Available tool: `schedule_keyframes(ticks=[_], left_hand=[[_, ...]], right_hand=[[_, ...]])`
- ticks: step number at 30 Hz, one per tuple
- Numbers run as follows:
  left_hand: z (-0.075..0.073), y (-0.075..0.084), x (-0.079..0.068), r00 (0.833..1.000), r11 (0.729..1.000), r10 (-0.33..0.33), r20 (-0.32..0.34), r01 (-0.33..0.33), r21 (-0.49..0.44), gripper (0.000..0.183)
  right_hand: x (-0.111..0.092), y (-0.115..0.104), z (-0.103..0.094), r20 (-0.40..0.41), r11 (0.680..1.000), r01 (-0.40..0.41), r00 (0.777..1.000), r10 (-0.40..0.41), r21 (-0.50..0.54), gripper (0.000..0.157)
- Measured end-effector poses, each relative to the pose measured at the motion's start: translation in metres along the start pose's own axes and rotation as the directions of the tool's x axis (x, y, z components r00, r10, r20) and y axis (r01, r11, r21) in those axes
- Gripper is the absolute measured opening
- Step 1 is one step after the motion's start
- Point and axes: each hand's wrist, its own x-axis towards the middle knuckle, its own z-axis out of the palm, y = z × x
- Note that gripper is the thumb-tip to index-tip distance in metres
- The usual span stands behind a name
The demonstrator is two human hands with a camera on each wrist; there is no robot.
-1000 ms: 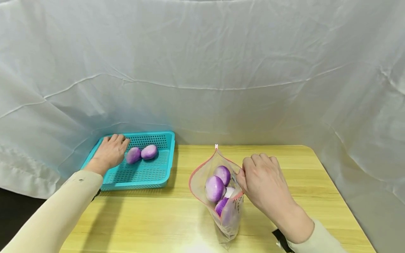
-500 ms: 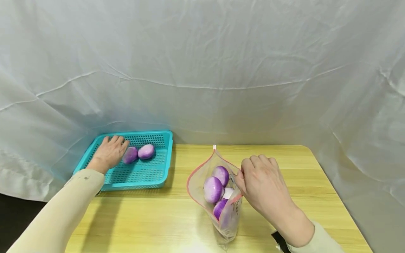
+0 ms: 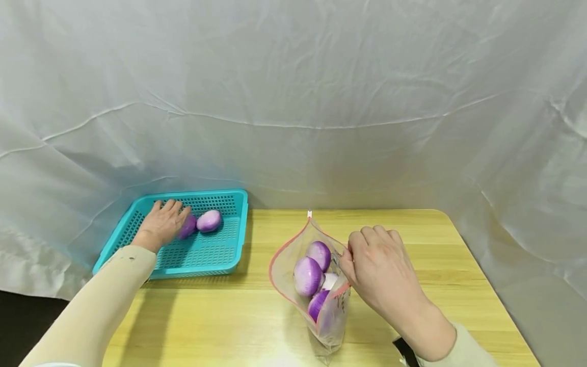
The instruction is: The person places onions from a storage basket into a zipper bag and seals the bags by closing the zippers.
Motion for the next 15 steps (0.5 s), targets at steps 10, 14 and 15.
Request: schedule_keyframes(ticks=[10, 14, 15], left_hand=[[0.0057, 0.0062, -0.0025, 0.999, 1.0, 0.002, 0.04, -0.001, -0.021, 0.069], [0.0078, 0.0081, -0.0029, 0.999, 1.0, -0.007, 0.036, 0.007, -0.021, 0.066], [0.0083, 0.0084, -0.003, 0.999, 1.0, -0.008, 0.034, 0.008, -0.024, 0.064]], right_hand=[[-0.0027, -0.0022, -0.0025, 0.01, 1.0, -0.002, 1.0, 0.002, 0.004, 0.012], [-0.0034, -0.0025, -0.0033, 0.01, 1.0, 0.0, 1.0, 0.0, 0.006, 0.012], [-0.0035, -0.0025, -0.0034, 0.009, 1.0, 0.0, 1.0, 0.0, 0.006, 0.012]])
